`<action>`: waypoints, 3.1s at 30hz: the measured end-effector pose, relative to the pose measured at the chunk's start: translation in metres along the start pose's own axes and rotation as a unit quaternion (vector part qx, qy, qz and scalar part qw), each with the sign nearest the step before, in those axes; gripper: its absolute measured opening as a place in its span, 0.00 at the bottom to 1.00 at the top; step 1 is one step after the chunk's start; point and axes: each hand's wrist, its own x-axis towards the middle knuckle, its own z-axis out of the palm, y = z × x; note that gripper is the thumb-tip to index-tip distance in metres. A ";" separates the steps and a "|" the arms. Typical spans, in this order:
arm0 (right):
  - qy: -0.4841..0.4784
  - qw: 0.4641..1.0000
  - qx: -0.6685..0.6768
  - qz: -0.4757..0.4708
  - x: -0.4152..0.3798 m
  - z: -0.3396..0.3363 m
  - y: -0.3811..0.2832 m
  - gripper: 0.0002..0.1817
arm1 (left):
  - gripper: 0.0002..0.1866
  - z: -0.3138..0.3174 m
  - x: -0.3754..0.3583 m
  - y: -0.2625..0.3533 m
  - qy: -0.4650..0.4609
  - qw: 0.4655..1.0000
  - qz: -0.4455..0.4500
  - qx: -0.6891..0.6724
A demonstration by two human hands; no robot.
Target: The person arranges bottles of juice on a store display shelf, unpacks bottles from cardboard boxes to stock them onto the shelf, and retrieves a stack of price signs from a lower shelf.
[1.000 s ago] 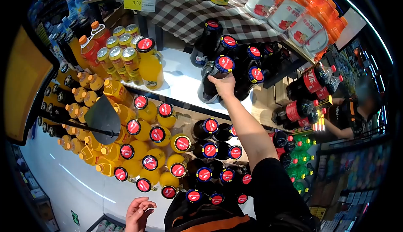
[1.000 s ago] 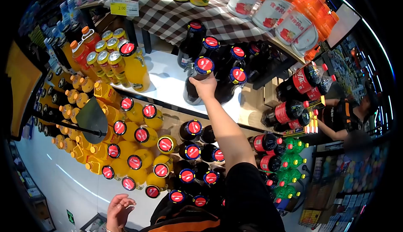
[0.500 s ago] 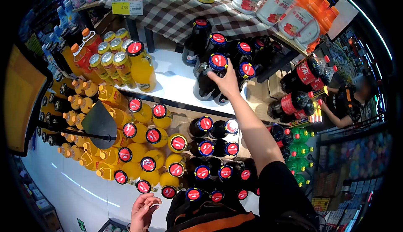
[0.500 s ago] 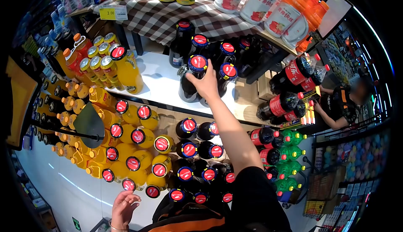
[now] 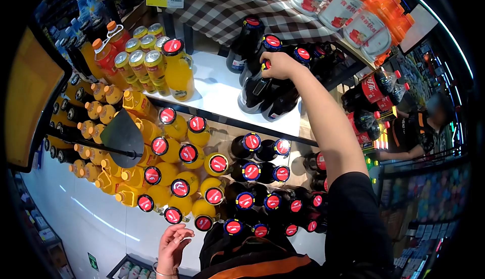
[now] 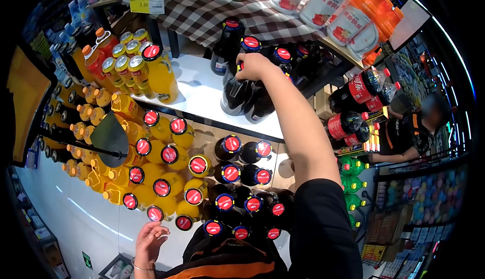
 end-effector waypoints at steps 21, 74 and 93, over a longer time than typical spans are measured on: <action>-0.020 0.998 -0.044 -0.047 -0.012 0.002 0.009 0.31 | 0.23 0.006 0.007 -0.002 0.006 0.999 0.006 0.042; 0.221 0.841 0.441 0.223 -0.806 0.296 0.000 0.19 | 0.24 0.371 -0.218 -0.262 -0.490 0.608 -0.303 0.545; 0.150 0.684 0.509 0.500 -0.947 0.459 0.048 0.23 | 0.30 0.379 -0.170 -0.396 -0.613 0.465 -0.299 0.565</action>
